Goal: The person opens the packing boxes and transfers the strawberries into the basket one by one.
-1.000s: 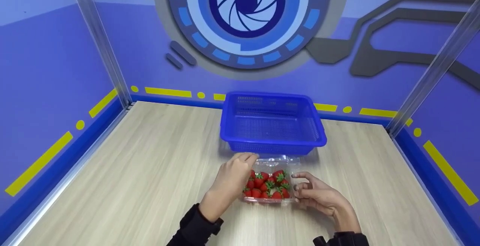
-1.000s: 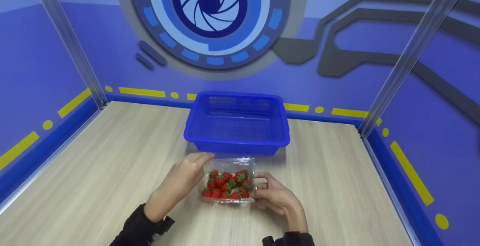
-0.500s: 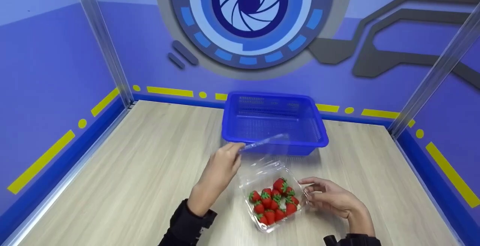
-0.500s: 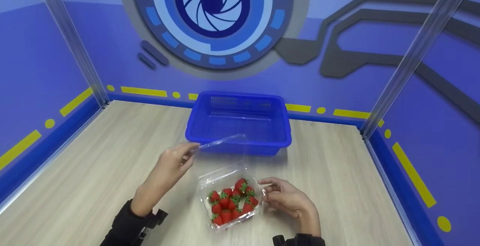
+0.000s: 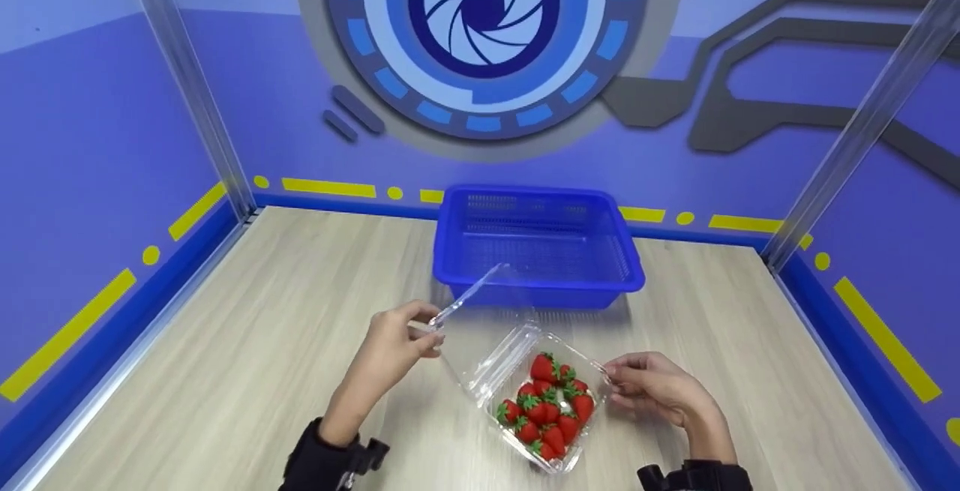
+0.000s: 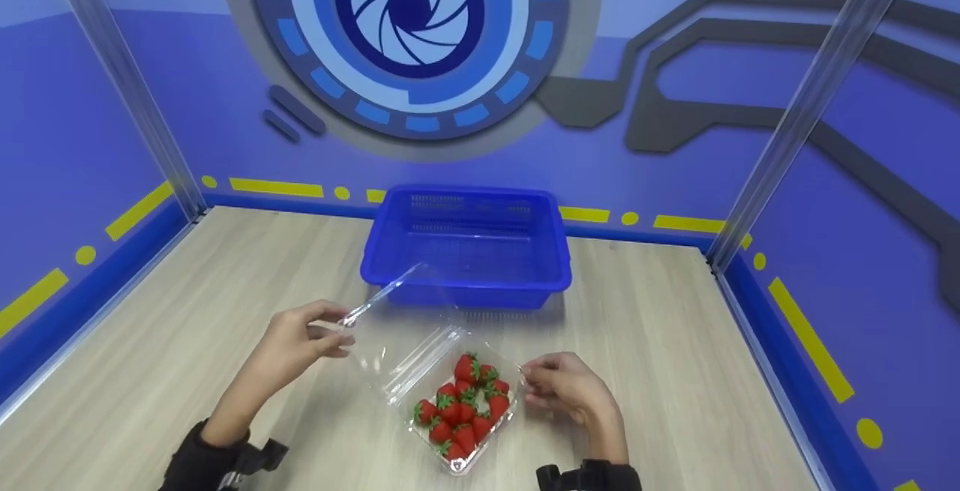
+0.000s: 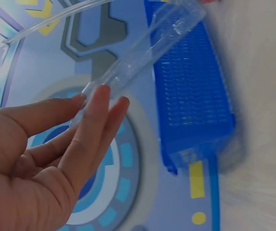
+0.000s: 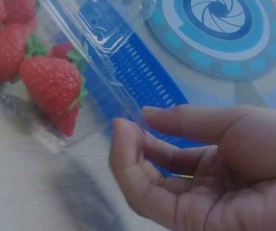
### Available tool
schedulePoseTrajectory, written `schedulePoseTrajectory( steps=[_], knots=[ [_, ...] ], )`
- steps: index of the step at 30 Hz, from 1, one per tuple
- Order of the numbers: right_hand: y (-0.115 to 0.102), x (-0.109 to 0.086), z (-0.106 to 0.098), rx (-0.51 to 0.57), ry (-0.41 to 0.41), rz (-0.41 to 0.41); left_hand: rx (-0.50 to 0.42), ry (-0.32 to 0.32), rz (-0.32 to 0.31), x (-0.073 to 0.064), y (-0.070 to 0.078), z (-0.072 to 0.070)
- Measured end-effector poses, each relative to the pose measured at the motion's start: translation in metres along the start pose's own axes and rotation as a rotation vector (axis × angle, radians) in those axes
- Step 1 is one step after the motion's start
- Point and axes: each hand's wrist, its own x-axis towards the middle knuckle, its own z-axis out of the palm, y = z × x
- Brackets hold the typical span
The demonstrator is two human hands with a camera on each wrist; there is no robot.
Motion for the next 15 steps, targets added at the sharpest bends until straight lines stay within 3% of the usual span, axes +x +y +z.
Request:
schedulePoseTrajectory(
  steps=[6,15],
  knots=[
    [-0.005,0.016,0.002,-0.015,0.034,-0.039,-0.122,-0.016,-0.098,-0.015,-0.014,-0.01],
    [-0.021,0.057,-0.007,-0.138,0.033,-0.071,0.005,-0.116,-0.264,-0.04,-0.036,-0.022]
  ],
)
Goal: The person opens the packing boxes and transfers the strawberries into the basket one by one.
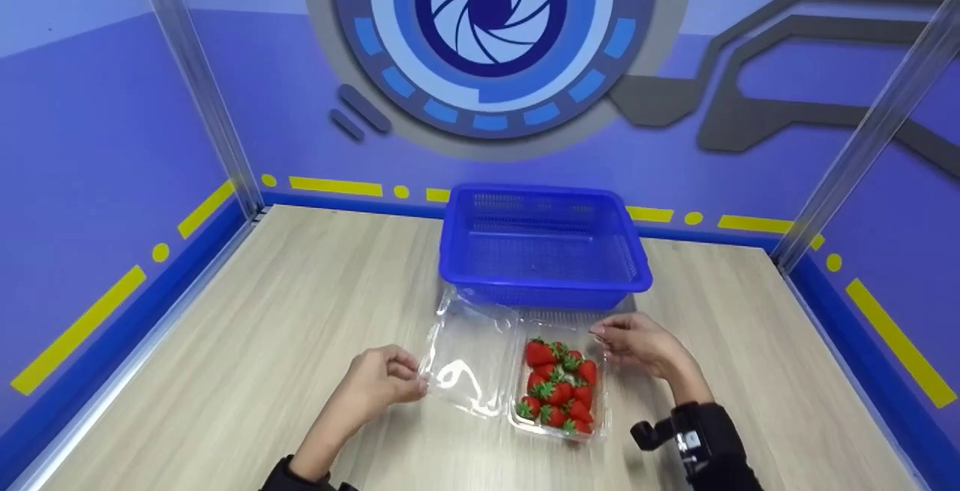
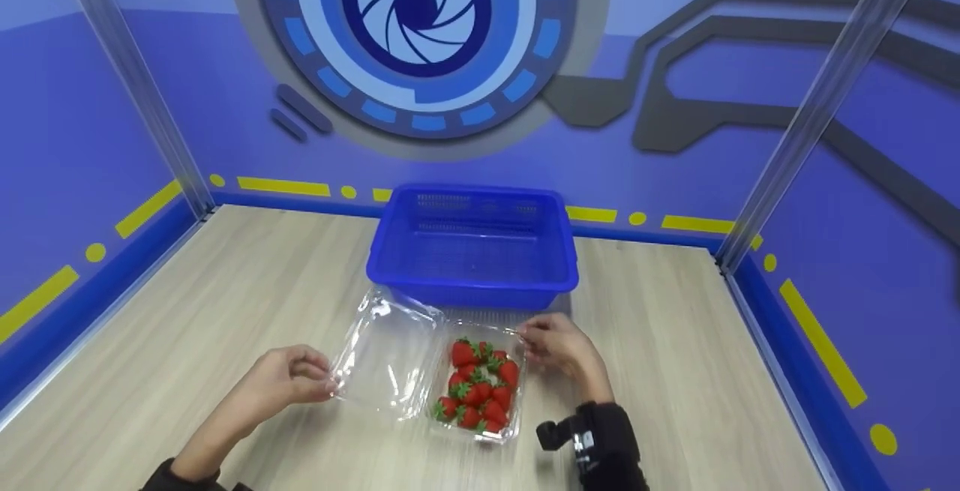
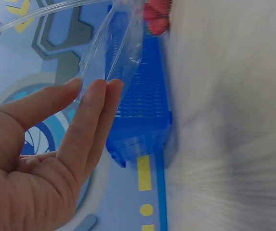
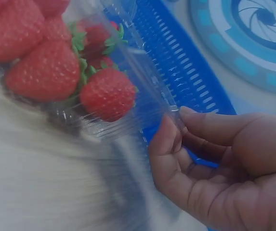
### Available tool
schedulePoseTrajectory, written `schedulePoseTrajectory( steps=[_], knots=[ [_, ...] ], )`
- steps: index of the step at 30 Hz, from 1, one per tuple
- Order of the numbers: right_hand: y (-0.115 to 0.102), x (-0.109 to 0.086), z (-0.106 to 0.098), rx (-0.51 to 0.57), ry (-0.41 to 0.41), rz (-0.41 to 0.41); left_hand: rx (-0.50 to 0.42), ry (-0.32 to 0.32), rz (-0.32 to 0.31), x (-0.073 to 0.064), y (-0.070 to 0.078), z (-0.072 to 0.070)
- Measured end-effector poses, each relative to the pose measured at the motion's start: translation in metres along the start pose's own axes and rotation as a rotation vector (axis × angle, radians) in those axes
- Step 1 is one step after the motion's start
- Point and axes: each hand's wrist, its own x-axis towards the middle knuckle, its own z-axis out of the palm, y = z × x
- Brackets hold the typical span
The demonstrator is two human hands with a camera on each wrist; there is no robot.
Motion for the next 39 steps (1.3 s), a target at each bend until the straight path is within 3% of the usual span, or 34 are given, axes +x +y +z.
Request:
schedulePoseTrajectory(
  steps=[7,16,19,21,25,30,34,39],
  knots=[
    [-0.009,0.018,-0.003,-0.021,-0.007,-0.008,-0.031,-0.055,-0.013,0.002,-0.015,0.004],
    [-0.006,0.015,-0.006,-0.031,0.004,0.013,0.192,-0.036,-0.003,0.007,-0.011,0.006],
    [-0.011,0.004,-0.001,-0.116,0.047,-0.007,0.217,0.008,0.021,0.012,-0.005,0.01],
    [-0.018,-0.003,0.005,-0.256,0.098,-0.04,0.22,0.049,0.061,0.019,-0.002,0.013],
    [-0.031,-0.017,0.018,-0.523,0.207,-0.119,0.182,0.146,0.128,0.045,0.005,0.017],
    [-0.038,-0.028,0.032,-0.634,0.223,-0.222,0.016,0.278,0.185,0.096,0.008,0.025],
    [-0.036,-0.032,0.049,-0.695,0.196,-0.308,-0.145,0.333,0.15,0.128,0.006,0.035],
    [-0.034,-0.028,0.074,-0.723,0.19,-0.35,-0.302,0.366,0.065,0.151,0.009,0.047]
  ],
)
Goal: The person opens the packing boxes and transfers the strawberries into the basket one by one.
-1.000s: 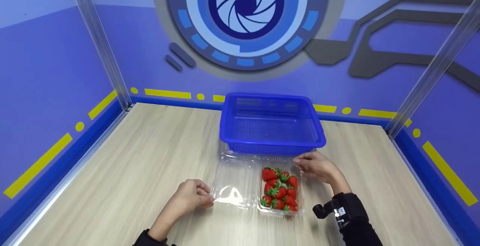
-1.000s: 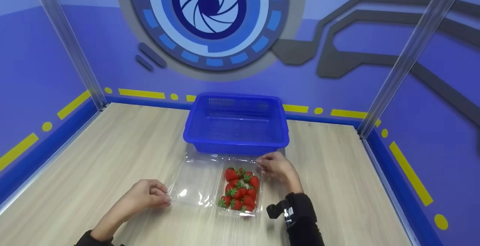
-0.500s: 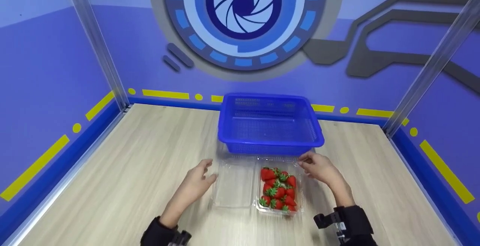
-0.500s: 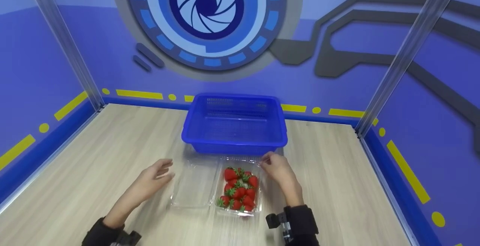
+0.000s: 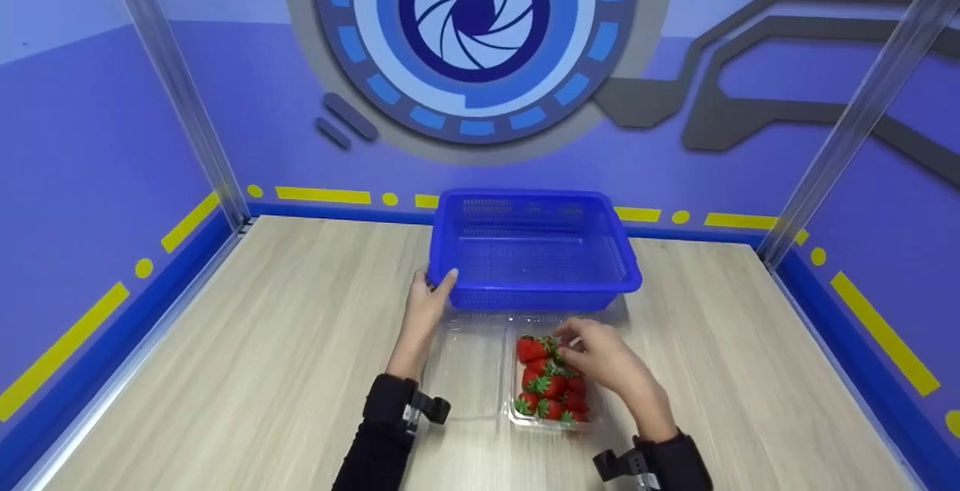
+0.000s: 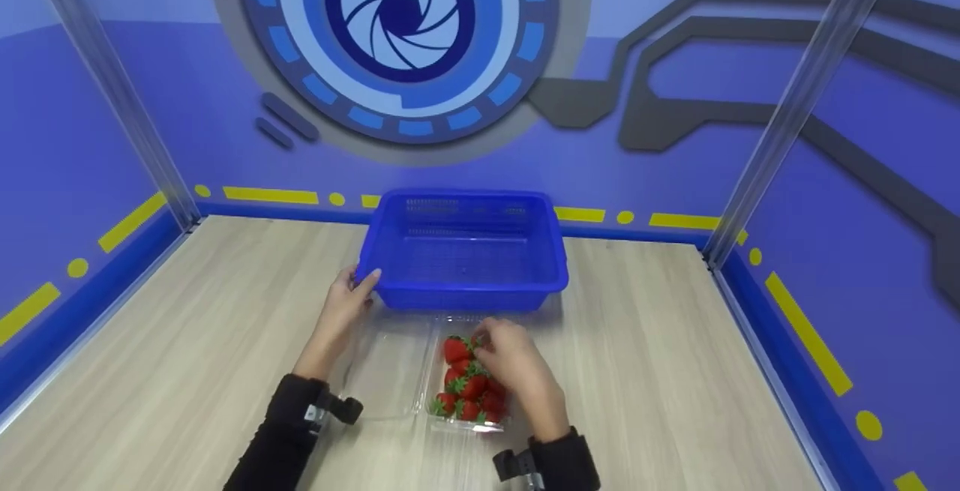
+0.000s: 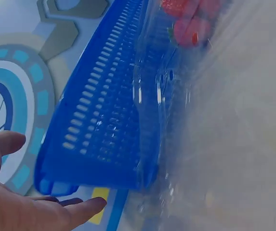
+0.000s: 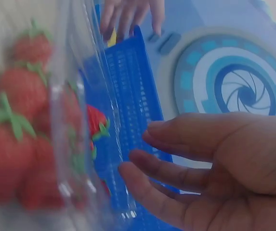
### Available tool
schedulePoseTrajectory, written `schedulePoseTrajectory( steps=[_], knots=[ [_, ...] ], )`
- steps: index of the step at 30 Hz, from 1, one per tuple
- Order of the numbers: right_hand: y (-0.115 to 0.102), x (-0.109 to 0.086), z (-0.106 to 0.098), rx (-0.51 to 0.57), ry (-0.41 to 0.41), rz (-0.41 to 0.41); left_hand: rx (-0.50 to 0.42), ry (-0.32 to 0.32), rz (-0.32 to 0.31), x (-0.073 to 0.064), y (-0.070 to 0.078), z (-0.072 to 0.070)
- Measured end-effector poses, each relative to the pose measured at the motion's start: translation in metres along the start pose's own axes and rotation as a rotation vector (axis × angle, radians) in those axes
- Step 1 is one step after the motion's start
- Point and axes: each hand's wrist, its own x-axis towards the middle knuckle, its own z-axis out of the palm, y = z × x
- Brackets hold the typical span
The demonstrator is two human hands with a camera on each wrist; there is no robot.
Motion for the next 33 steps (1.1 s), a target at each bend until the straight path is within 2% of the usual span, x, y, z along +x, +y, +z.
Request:
schedulePoseTrajectory(
  steps=[2,5,10,15,19,24,27,31,33],
  knots=[
    [-0.005,0.002,0.007,-0.005,0.01,0.001,-0.012,0.022,-0.009,0.005,-0.002,0.006],
    [-0.01,0.006,0.017,-0.043,0.035,0.013,0.012,0.051,0.015,0.011,-0.003,0.012],
    [-0.013,0.012,0.029,-0.12,0.079,0.0,0.031,0.047,0.034,0.016,0.002,0.01],
    [-0.012,0.016,0.04,-0.14,0.051,-0.06,-0.085,0.015,-0.022,0.015,0.007,0.002],
    [-0.01,0.018,0.046,-0.156,0.048,-0.043,-0.205,0.003,-0.085,0.009,0.007,-0.005],
    [-0.008,0.019,0.05,-0.19,0.081,-0.05,-0.253,0.002,-0.119,0.003,0.005,-0.01],
    [-0.006,0.017,0.053,-0.205,0.097,-0.061,-0.227,0.01,-0.12,0.002,0.002,-0.011],
    [-0.003,0.016,0.056,-0.207,0.121,-0.036,-0.166,0.026,-0.092,0.002,-0.001,-0.011],
    [-0.001,0.016,0.056,-0.207,0.136,-0.024,-0.165,0.021,-0.092,0.003,-0.001,-0.01]
  ],
)
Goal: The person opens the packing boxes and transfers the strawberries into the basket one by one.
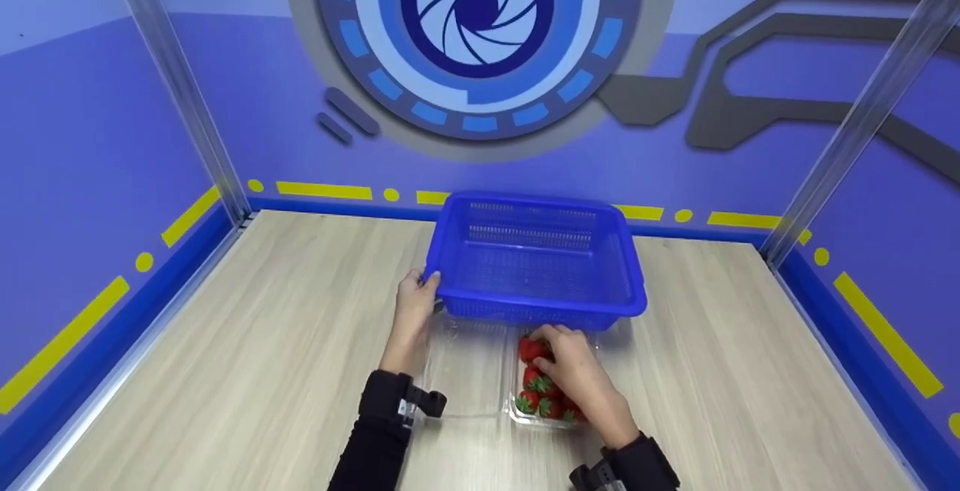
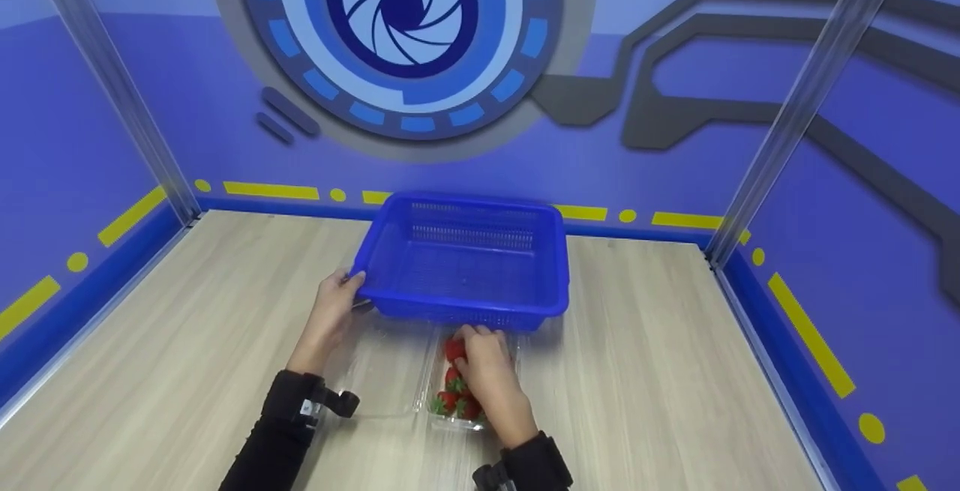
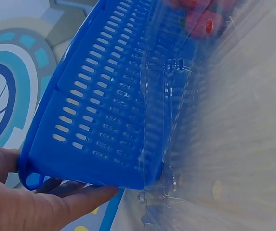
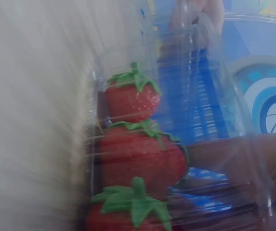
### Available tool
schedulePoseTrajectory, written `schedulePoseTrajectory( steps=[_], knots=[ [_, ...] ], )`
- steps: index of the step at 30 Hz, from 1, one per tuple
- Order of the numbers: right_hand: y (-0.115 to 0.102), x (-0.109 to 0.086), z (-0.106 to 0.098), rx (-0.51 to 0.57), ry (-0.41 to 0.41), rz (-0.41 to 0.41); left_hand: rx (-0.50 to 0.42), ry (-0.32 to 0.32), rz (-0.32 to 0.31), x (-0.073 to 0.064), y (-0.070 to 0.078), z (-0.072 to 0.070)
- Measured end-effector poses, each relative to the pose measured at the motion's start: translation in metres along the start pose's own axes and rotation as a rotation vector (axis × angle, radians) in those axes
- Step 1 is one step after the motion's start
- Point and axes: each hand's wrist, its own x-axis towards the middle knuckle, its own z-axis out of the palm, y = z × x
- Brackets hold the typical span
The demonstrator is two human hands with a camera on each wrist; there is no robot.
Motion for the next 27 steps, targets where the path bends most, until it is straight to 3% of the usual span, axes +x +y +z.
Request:
schedulePoseTrajectory(
  steps=[10,16,27],
  knots=[
    [0.001,-0.007,0.004,-0.013,0.079,-0.001,-0.034,-0.028,0.003,-0.002,-0.003,0.0],
    [-0.002,-0.009,-0.005,-0.019,0.094,-0.057,0.027,-0.014,0.027,-0.001,-0.005,-0.005],
    [-0.011,-0.008,-0.031,0.061,0.102,0.026,0.027,-0.036,0.022,0.001,-0.004,-0.006]
  ],
)
